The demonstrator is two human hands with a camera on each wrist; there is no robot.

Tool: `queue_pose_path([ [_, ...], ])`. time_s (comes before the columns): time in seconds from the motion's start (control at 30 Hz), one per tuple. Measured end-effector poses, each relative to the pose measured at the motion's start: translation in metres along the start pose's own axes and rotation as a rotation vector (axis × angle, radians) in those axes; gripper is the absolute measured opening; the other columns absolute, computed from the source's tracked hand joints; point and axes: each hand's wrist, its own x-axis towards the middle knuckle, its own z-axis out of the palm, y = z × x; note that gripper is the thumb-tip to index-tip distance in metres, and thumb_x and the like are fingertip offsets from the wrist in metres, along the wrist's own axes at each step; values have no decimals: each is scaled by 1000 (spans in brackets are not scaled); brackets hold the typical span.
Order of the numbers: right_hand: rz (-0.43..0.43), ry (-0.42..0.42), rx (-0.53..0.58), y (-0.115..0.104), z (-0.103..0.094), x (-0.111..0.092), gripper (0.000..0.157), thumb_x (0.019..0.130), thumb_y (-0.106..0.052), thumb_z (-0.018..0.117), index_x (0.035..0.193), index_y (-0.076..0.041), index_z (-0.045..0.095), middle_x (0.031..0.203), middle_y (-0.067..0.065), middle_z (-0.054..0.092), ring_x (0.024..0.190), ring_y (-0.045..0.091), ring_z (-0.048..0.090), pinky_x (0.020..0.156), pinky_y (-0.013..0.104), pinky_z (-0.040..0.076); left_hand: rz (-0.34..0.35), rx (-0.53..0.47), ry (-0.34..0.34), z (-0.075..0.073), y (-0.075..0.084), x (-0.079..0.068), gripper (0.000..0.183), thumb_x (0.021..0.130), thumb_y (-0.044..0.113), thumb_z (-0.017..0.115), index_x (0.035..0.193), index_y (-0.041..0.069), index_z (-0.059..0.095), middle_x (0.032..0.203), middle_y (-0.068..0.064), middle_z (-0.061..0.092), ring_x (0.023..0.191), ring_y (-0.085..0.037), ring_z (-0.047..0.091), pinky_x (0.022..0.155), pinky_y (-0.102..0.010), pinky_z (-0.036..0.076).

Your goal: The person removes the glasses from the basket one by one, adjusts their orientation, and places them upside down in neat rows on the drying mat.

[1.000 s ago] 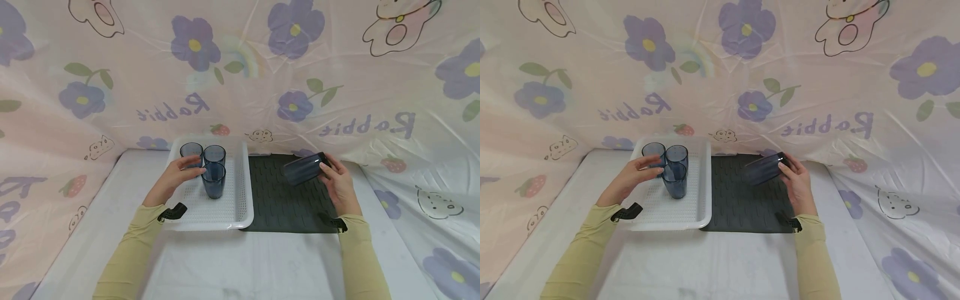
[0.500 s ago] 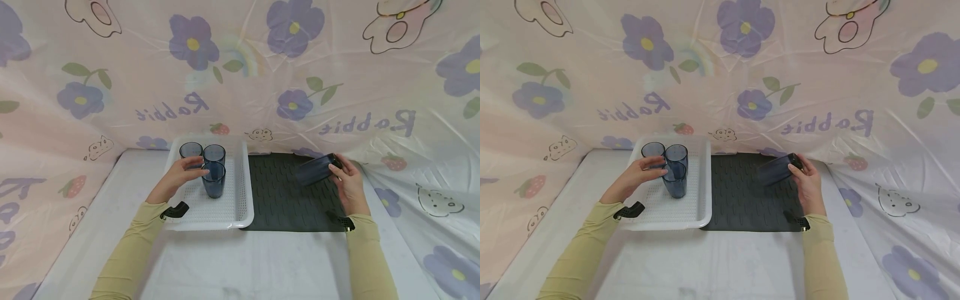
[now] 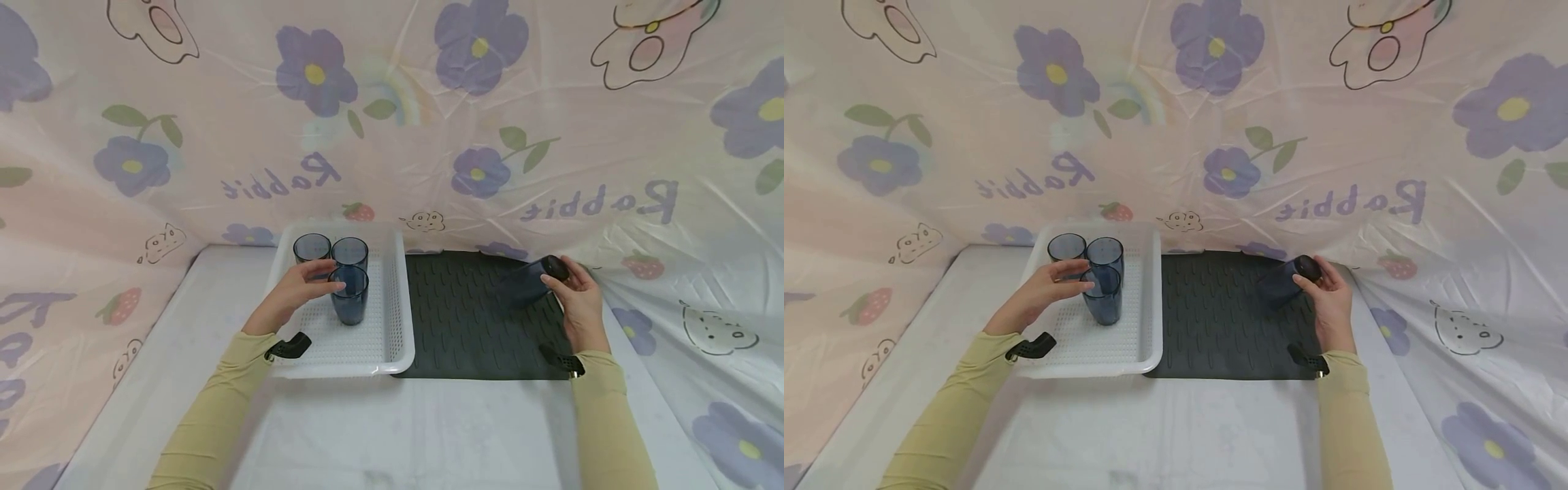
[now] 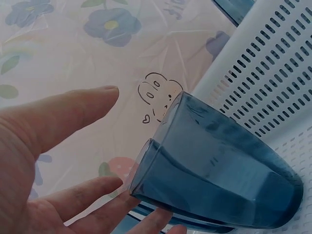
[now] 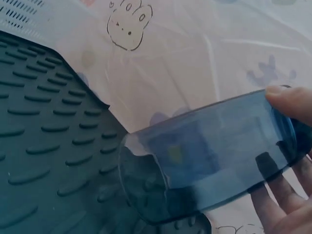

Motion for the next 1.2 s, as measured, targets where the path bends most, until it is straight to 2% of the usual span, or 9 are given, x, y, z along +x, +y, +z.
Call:
queue_pose_path([
  [0.13,-18,26,-44,3,-2,3,64,75,20,70,133,-3,55,119,4,61,97,11,58,78,16,52,-2,15,9,0,-2,3,74,84,29,76,145,7,39,147,-8,40,133,-30,37,109,-50,31],
  [0.27,-19,53,-176,5,-5,5,64,75,12,75,133,-7,57,126,3,58,103,11,55,83,14,48,-11,22,9,1,-3,5,75,83,28,77,144,8,40,147,-7,40,132,-30,38,108,-49,33],
  [0.43,26,64,-299,5,-11,8,66,78,1,77,137,-15,53,137,2,51,113,10,50,93,15,42,-18,23,0,3,-2,5,76,80,24,80,144,11,41,149,-7,37,134,-34,35,108,-49,33],
  [0.57,51,70,-318,2,-13,10,69,79,-1,77,140,-17,50,143,2,46,120,13,46,95,15,42,-20,21,-6,4,-2,6,77,79,20,80,144,11,41,150,-7,35,136,-35,31,108,-49,33],
  [0.77,59,60,-285,-3,-11,11,71,79,7,74,142,-13,47,147,7,41,127,18,42,83,10,48,-6,31,-20,5,0,5,78,79,16,80,145,9,39,151,-10,33,137,-37,29,107,-50,34],
  [1.0,61,66,-305,1,-15,17,72,79,6,74,143,-13,46,147,6,41,131,16,40,86,10,45,9,48,25,9,-8,10,79,73,14,85,141,12,45,147,-10,37,133,-36,37,102,-47,41],
  [1.2,72,69,-337,1,-14,19,72,81,6,73,144,-13,44,148,7,39,133,17,37,87,9,45,8,57,35,10,-9,11,79,73,13,85,141,13,45,148,-9,35,134,-36,35,103,-46,41],
])
